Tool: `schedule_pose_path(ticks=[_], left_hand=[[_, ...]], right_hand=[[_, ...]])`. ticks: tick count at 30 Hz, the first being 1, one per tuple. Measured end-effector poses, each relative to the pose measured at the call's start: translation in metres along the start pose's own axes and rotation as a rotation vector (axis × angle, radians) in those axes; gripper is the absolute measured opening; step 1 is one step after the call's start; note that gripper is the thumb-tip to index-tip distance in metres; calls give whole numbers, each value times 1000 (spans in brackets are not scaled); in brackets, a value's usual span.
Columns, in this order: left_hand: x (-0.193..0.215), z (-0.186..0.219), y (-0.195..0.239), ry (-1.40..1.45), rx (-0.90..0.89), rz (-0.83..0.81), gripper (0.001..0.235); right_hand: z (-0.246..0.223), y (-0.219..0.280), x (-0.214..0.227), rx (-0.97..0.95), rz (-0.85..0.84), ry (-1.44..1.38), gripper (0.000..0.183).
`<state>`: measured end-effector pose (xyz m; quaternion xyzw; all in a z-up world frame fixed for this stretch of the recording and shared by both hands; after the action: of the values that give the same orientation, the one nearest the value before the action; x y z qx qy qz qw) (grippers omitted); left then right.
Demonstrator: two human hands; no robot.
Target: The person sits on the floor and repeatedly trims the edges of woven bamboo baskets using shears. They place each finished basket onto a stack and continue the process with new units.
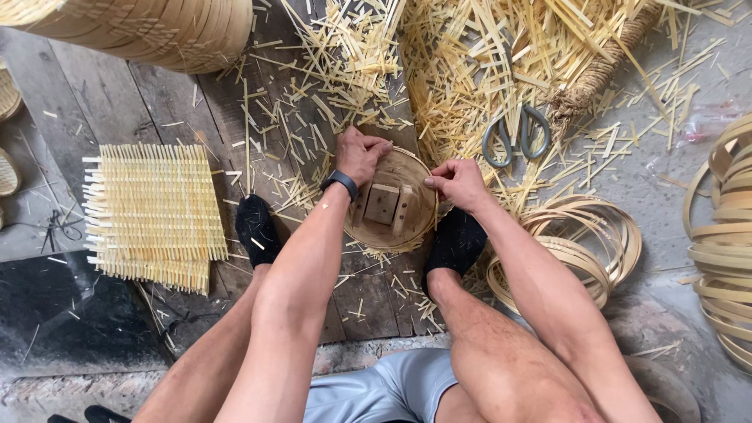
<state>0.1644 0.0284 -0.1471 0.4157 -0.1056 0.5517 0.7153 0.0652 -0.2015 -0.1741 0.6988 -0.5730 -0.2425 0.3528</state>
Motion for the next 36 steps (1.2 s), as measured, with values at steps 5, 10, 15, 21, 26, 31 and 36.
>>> schedule_pose_path(ticks=[5, 10, 15, 21, 26, 31, 36], left_hand=[[17, -25, 10, 254, 59, 87, 26], [47, -120, 84, 163, 461, 120, 33], [24, -158, 107, 785, 569, 31, 43], [34, -155, 105, 430, 576, 212, 41], [36, -134, 105, 585, 540, 203, 47], [-30, -111, 177, 1344, 771, 19, 40], [-75, -115, 191, 1393, 707, 76, 23]], right_hand=[[-7, 17, 2, 49, 33, 153, 30], [18, 29, -3, -66, -75, 89, 29], [27, 25, -7, -42, -81, 3, 24], [23, 30, -6, -19, 6, -18, 22], [6, 43, -2, -5, -45, -288, 24], [14, 58, -19, -132, -171, -401, 20], [27, 42, -17, -114, -63, -248, 17]])
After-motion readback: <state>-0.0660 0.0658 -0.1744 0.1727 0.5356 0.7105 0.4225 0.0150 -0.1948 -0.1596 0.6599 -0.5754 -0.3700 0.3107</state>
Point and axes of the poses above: each hand's wrist, its own y-axis away from the middle knuckle, its own x-axis out of the back of the hand, z = x × y, the point moved 9 cm from there along -y, towards the middle knuckle, and after that the axes turned 4 degrees about y, right-handed, at the moved point
